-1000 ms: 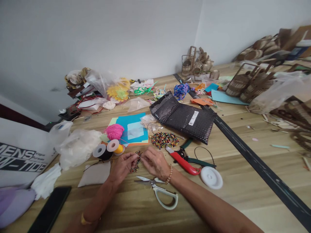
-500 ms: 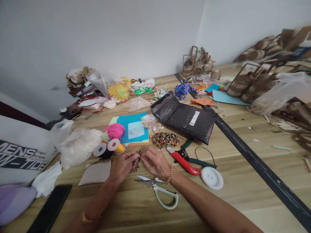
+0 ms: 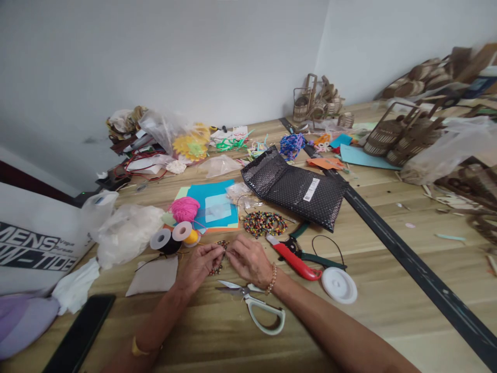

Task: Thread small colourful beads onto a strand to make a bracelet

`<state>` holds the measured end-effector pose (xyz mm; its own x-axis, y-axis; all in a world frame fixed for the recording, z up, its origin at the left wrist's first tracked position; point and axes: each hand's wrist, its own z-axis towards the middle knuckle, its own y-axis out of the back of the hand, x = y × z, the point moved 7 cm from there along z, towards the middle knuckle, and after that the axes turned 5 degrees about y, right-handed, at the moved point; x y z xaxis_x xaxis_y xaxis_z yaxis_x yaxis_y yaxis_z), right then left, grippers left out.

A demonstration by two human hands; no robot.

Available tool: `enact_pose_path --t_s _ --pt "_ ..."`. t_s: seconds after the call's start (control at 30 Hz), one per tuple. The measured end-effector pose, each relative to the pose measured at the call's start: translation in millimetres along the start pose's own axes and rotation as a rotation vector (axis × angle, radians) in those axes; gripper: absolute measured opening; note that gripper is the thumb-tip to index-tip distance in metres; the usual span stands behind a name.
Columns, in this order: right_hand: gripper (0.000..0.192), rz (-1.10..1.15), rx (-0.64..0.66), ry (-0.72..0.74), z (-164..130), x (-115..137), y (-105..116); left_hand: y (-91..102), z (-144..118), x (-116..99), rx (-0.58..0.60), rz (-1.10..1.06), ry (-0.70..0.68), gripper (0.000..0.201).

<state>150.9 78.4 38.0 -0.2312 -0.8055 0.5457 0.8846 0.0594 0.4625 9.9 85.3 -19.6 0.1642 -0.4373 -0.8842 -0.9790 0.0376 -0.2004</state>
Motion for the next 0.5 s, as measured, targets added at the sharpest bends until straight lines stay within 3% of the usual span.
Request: enact_pose_path --t_s 0.5 --pt "0.015 -0.030 0.015 -0.008 -2.9 -4.7 -4.9 1.3 -0.4 -3.6 0.009 0.135 -0.075 0.036"
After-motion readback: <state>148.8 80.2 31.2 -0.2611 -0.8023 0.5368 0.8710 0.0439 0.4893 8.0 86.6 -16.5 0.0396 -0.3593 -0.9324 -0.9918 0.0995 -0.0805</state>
